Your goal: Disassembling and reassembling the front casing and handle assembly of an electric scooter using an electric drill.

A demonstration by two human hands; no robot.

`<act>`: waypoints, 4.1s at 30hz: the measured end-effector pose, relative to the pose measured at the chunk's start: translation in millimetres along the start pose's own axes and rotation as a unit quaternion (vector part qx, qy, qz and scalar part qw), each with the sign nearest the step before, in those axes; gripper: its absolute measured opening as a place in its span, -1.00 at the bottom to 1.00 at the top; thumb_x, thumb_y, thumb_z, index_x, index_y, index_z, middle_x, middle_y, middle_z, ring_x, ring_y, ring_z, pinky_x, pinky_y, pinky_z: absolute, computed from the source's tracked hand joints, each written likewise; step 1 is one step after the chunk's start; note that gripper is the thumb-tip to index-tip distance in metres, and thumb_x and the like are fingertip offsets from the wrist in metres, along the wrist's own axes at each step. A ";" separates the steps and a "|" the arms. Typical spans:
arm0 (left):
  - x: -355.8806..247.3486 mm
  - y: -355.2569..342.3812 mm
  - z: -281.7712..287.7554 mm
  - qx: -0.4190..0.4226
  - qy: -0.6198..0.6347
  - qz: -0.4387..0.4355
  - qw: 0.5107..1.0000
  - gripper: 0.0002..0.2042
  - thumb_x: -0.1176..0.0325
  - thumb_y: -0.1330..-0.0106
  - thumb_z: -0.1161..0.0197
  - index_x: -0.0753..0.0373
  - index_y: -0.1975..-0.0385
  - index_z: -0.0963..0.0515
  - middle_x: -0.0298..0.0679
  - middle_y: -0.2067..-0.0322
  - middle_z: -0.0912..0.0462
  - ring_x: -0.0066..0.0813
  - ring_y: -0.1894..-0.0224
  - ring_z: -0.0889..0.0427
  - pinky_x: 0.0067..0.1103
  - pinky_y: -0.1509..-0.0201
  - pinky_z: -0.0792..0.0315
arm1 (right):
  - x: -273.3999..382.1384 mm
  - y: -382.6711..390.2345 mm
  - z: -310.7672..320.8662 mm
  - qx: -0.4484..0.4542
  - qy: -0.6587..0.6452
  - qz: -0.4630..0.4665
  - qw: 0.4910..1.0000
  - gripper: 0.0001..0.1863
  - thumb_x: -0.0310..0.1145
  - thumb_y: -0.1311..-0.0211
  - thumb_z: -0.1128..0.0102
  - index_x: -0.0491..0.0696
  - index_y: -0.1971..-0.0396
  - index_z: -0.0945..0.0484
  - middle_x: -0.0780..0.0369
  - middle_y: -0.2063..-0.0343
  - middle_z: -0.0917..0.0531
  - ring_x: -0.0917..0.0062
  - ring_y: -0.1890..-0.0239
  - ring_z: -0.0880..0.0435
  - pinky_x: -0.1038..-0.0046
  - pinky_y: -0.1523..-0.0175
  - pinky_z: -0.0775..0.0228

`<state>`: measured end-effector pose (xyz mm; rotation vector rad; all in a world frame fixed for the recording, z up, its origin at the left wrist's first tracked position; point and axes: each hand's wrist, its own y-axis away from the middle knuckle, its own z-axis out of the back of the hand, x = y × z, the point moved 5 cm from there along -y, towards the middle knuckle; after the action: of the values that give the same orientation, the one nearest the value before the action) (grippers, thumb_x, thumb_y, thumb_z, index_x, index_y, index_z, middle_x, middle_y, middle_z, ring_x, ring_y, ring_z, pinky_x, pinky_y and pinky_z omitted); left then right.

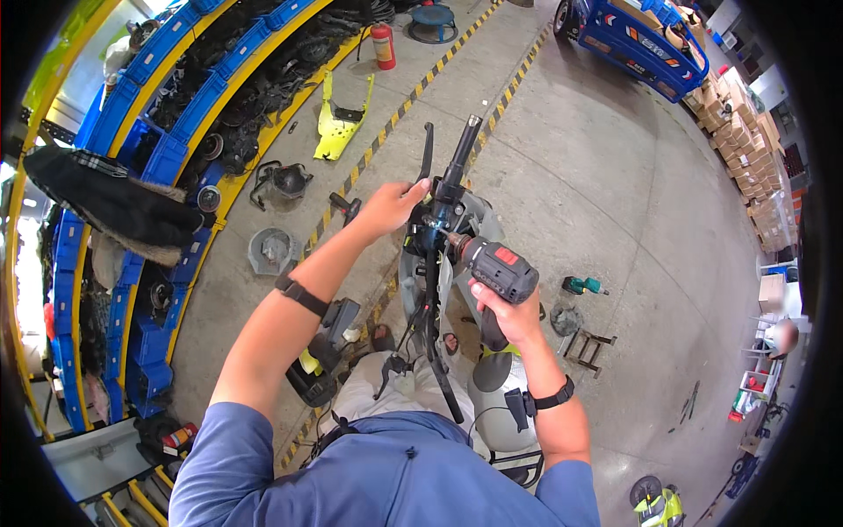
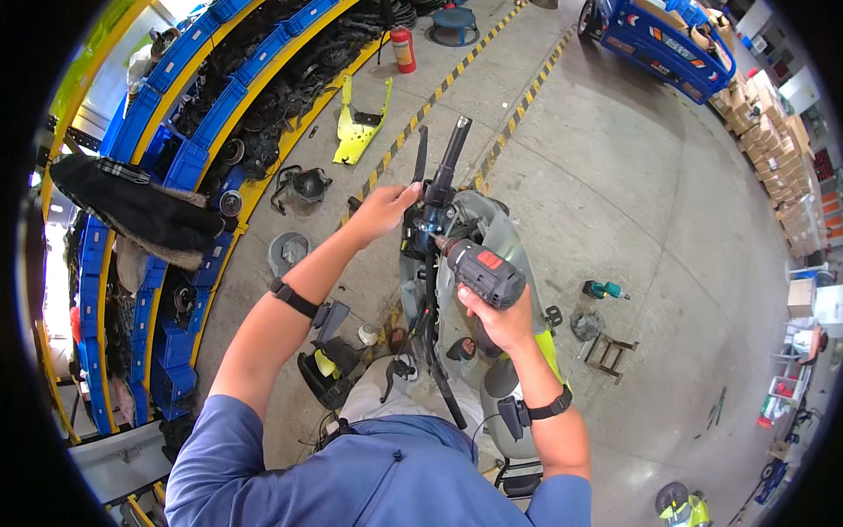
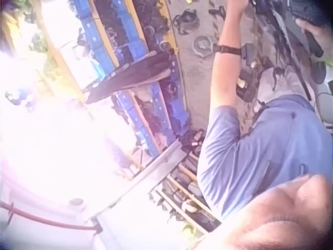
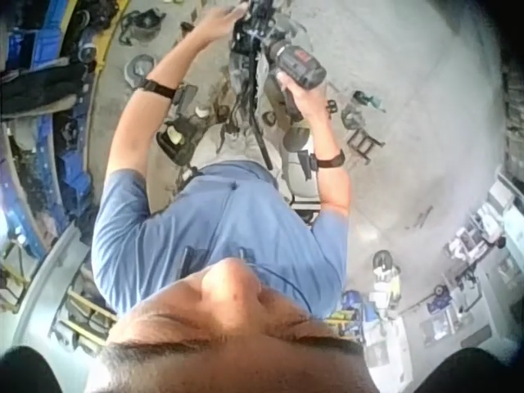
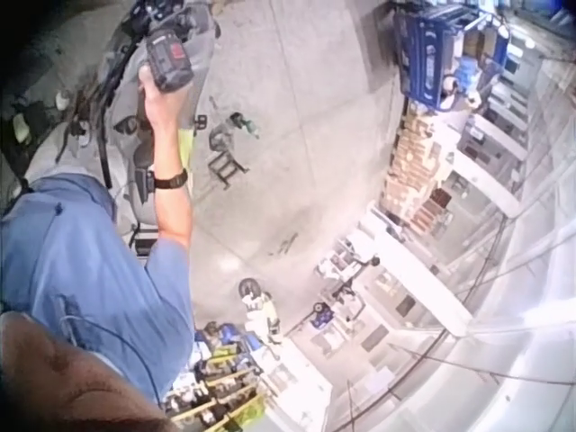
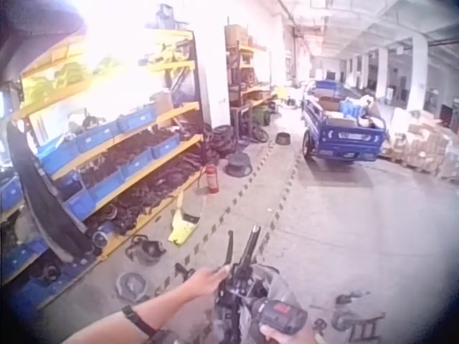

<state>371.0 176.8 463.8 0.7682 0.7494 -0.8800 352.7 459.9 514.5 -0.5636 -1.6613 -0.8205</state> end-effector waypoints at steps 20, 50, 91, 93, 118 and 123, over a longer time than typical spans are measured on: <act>8.5 -14.9 -19.3 -0.023 0.001 -0.069 0.997 -0.35 -0.17 -0.54 0.18 0.39 0.35 -0.58 0.19 0.52 -0.55 0.29 0.37 -0.57 -0.14 0.29 -0.40 | 23.6 -1.9 -1.0 0.001 0.285 0.105 0.953 -0.70 -0.36 0.01 -0.53 -0.15 0.29 -0.67 0.29 0.49 -0.74 0.63 0.45 -0.69 0.50 0.25 -0.53; -98.7 14.3 13.8 0.005 -0.403 -0.007 0.915 -0.05 -0.54 0.22 -0.38 0.47 0.31 -0.58 0.12 0.33 -0.71 0.02 0.19 -0.74 -0.25 0.07 -0.58 | 4.0 -15.8 21.1 -0.007 0.224 0.060 0.973 -0.70 -0.37 0.06 -0.50 -0.16 0.30 -0.69 0.15 0.45 -0.76 0.46 0.41 -0.75 0.42 0.18 -0.55; 15.8 -15.7 -15.7 -0.054 0.006 -0.073 0.996 -0.36 -0.15 -0.53 0.13 0.41 0.47 -0.50 0.14 0.56 -0.51 0.21 0.40 -0.51 -0.16 0.28 -0.37 | 19.1 3.4 -2.9 -0.036 0.245 0.101 0.964 -0.74 -0.36 0.04 -0.53 -0.14 0.36 -0.68 0.26 0.52 -0.74 0.59 0.49 -0.70 0.49 0.27 -0.53; 16.0 -13.1 -12.0 -0.067 0.022 -0.047 0.996 -0.36 -0.15 -0.53 0.12 0.41 0.48 -0.49 0.13 0.57 -0.50 0.20 0.41 -0.49 -0.17 0.29 -0.35 | 18.9 4.2 -4.9 -0.037 0.222 0.079 0.971 -0.76 -0.35 0.03 -0.53 -0.15 0.40 -0.68 0.28 0.54 -0.73 0.61 0.48 -0.69 0.50 0.27 -0.52; 21.3 37.1 -7.7 -0.352 0.085 -0.077 0.929 -0.53 0.06 -0.54 -0.02 0.39 0.48 -0.46 -0.11 0.71 -0.33 -0.39 0.63 -0.31 -0.35 0.50 -0.26 | 0.7 3.1 -3.9 -0.023 0.183 0.031 0.982 -0.74 -0.32 0.01 -0.54 -0.13 0.34 -0.72 0.25 0.50 -0.75 0.62 0.45 -0.70 0.48 0.23 -0.54; 32.4 28.9 -8.6 -0.350 0.143 -0.014 0.926 -0.56 0.11 -0.54 -0.02 0.40 0.45 -0.49 -0.09 0.69 -0.43 -0.32 0.65 -0.38 -0.32 0.51 -0.27 | 0.6 0.5 -4.3 -0.020 0.194 0.063 0.979 -0.74 -0.33 0.02 -0.53 -0.15 0.36 -0.71 0.25 0.52 -0.74 0.62 0.46 -0.69 0.50 0.24 -0.53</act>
<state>408.0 183.7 440.5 0.2410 1.2448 -0.4628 355.6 456.9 515.7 -0.4947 -1.2422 -0.8144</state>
